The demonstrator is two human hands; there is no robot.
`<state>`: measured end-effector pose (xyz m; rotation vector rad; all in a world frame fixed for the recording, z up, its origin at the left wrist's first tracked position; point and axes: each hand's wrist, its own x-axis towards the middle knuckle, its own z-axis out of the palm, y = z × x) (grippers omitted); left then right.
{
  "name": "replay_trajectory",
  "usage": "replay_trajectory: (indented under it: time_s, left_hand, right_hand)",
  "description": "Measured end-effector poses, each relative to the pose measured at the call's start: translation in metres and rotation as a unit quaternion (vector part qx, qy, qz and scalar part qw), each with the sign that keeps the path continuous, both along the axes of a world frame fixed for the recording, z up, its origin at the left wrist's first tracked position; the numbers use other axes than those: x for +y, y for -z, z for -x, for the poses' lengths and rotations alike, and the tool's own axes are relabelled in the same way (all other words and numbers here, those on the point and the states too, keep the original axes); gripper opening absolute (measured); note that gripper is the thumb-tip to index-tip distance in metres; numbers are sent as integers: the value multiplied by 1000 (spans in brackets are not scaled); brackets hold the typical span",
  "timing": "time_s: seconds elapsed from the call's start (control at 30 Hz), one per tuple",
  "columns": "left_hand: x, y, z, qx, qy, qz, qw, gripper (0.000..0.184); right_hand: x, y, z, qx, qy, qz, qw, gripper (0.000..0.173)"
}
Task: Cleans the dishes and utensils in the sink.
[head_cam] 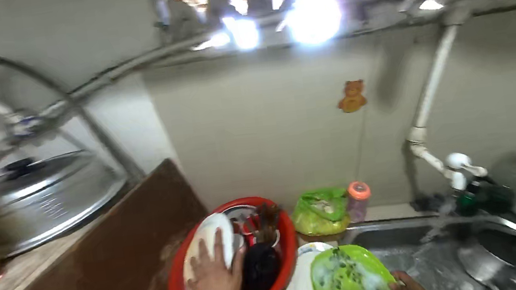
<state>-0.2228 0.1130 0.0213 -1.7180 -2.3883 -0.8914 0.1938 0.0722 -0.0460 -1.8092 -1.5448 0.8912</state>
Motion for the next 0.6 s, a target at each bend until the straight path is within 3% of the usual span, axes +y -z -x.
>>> replay_trajectory:
  time_s: [0.13,0.23,0.33,0.4,0.5,0.6]
  left_hand:
    - [-6,-18,-25,5,36,-72,997,89]
    - [1,-44,-103,-25,219,-131,967,74]
    - [3,-50,-209,-157,376,44,912,64]
    - [16,-26,-270,-226,423,172,860,66]
    - [42,21,-335,-289,429,291,805,71]
    - [53,50,-372,-377,397,300,781,62]
  right_hand:
    - [10,-29,-79,-51,79,32,995,40]
    - [30,-58,-136,-133,83,92,983,40]
    - [46,-82,-163,-241,54,114,962,38]
    - [53,-96,-169,-287,18,115,951,39]
    - [64,-110,-174,-311,-39,77,947,38]
    - [80,-108,-183,-284,-60,17,957,39]
